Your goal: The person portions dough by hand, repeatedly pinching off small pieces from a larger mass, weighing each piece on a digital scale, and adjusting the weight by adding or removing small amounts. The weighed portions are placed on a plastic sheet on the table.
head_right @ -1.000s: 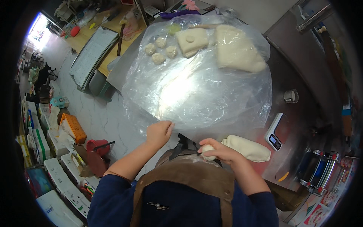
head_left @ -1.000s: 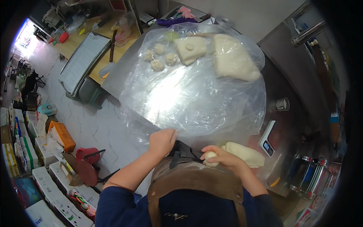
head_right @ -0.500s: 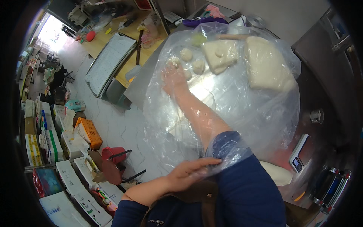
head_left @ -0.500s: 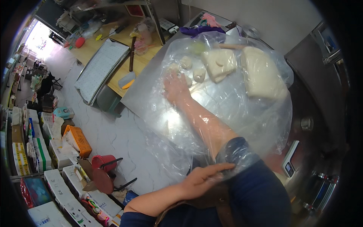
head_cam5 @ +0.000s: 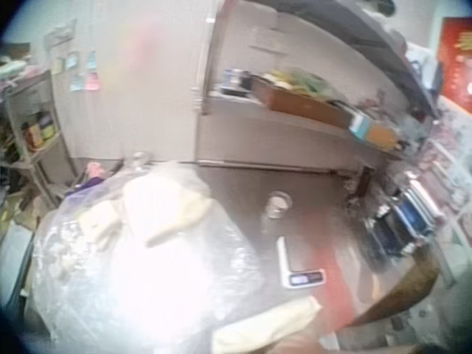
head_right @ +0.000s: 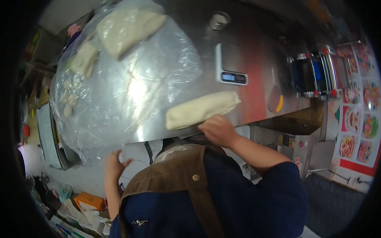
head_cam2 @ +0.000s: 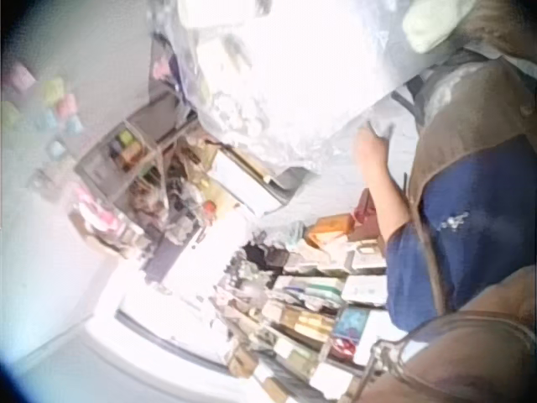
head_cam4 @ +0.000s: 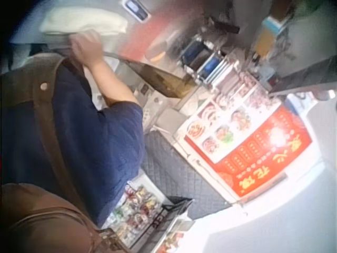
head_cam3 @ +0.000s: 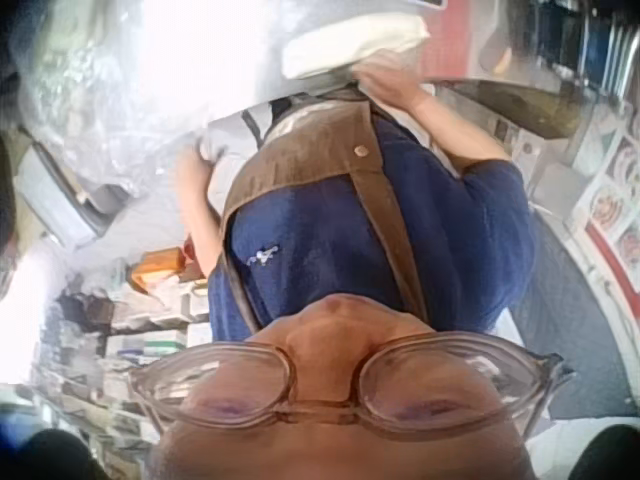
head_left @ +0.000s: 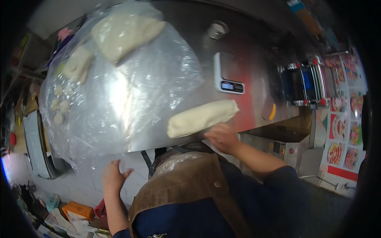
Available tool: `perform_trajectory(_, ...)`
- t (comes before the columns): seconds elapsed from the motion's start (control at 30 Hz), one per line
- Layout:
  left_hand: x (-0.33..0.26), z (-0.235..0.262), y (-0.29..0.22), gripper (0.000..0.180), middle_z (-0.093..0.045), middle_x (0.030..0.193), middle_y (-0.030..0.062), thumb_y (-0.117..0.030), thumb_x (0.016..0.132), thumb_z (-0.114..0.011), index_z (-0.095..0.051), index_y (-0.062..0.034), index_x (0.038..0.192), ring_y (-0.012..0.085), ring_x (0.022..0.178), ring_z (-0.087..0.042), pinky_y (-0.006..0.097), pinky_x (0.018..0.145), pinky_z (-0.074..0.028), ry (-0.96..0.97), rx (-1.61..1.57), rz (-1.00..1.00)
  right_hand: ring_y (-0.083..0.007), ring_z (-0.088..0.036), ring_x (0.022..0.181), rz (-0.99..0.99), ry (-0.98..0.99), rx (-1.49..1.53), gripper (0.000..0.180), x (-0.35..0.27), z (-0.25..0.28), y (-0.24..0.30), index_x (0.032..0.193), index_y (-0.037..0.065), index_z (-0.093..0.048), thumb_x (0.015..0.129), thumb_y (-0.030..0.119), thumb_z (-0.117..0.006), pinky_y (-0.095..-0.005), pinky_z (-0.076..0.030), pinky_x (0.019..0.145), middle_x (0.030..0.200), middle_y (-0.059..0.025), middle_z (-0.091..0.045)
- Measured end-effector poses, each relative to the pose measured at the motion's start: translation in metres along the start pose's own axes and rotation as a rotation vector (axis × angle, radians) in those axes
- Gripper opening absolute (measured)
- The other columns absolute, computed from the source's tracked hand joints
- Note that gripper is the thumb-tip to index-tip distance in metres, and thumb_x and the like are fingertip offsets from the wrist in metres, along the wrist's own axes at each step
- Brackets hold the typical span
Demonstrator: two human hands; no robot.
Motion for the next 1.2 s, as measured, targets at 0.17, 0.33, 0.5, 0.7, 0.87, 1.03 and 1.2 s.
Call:
perform_trajectory(0.17, 0.057, 0.019, -0.220, 0.033, -0.070, 0.098, 0.0157, -0.019, 0.078, -0.079, -0.068, -0.0008, 0.104, 0.0323, 0.091, -0.066, 0.039, 0.082, -0.053, -0.325, -0.664, -0.505, -0.0321, -0.044, 0.130, -0.337, 0.034, -0.061, 0.073, -0.044, 0.069, -0.118, 0.137, 0.007, -0.048, 0.072, 0.020, -0.079, -0.0421, -0.036, 0.110, 0.139, -0.0161, -0.048)
perform_trajectory(0.33, 0.101, -0.063, -0.416, 0.104, -0.033, 0.152, 0.0209, -0.035, 0.065, -0.086, -0.031, -0.0093, 0.150, 0.0402, 0.138, -0.034, 0.050, 0.111, -0.031, -0.259, -0.083, -0.651, -0.0331, -0.038, 0.137, -0.089, 0.261, 0.040, 0.094, -0.012, 0.039, -0.172, 0.146, 0.004, -0.035, 0.066, 0.018, -0.082, -0.0405, -0.033, 0.113, 0.149, -0.0165, -0.039)
perform_trajectory(0.5, 0.118, -0.094, -0.448, 0.112, -0.023, 0.158, 0.0194, -0.042, 0.059, -0.086, -0.031, -0.0130, 0.152, 0.0428, 0.145, -0.021, 0.061, 0.114, -0.022, -0.382, 0.171, -0.550, -0.0340, -0.062, 0.098, -0.153, 0.402, 0.255, 0.039, -0.001, 0.006, -0.195, 0.101, 0.004, -0.066, 0.069, 0.026, -0.073, -0.0433, -0.050, 0.087, 0.102, -0.0178, -0.067)
perform_trajectory(0.7, 0.110, -0.109, -0.455, 0.092, -0.029, 0.156, 0.0176, -0.032, 0.071, -0.078, -0.034, -0.0076, 0.149, 0.0289, 0.146, -0.026, 0.051, 0.116, -0.024, -0.360, 0.311, -0.799, -0.0272, -0.065, 0.080, -0.412, 0.465, 0.693, 0.029, -0.047, -0.017, -0.196, 0.090, 0.002, -0.066, 0.069, 0.022, -0.071, -0.0377, -0.053, 0.071, 0.087, -0.0164, -0.068)
perform_trajectory(0.87, 0.136, -0.130, -0.456, 0.054, -0.066, 0.109, 0.0117, -0.023, 0.074, -0.070, -0.056, -0.0030, 0.122, 0.0259, 0.105, -0.061, 0.037, 0.097, -0.044, -0.027, 0.288, -0.740, -0.0270, -0.066, 0.085, -0.523, 0.380, 0.688, 0.050, -0.067, -0.007, -0.207, 0.107, 0.001, -0.060, 0.066, 0.026, -0.076, -0.0365, -0.053, 0.074, 0.095, -0.0158, -0.067)
perform_trajectory(1.03, 0.120, -0.105, -0.455, 0.031, -0.064, 0.086, 0.0081, -0.023, 0.067, -0.075, -0.060, -0.0071, 0.089, 0.0272, 0.084, -0.061, 0.037, 0.081, -0.048, -0.263, 0.012, -0.942, -0.0245, -0.065, 0.099, -0.617, 0.567, 0.901, 0.053, -0.081, 0.019, -0.204, 0.123, 0.002, -0.057, 0.084, 0.036, -0.069, -0.0331, -0.051, 0.087, 0.110, -0.0137, -0.066)
perform_trajectory(1.2, 0.085, -0.076, -0.436, 0.035, -0.058, 0.080, 0.0085, -0.024, 0.062, -0.075, -0.059, -0.0058, 0.087, 0.0295, 0.078, -0.057, 0.041, 0.074, -0.048, -0.375, -0.221, -1.069, -0.0298, -0.067, 0.102, -0.929, 0.864, 1.591, 0.076, -0.093, -0.015, -0.171, 0.124, 0.004, -0.059, 0.091, 0.071, -0.045, -0.0404, -0.056, 0.086, 0.115, -0.0158, -0.066)
Point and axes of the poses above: each hand's wrist, its own x-axis towards the middle knuckle, its own z-axis out of the back of the hand, y = z × x, the point moved 6 cm from there along x, towards the middle knuckle
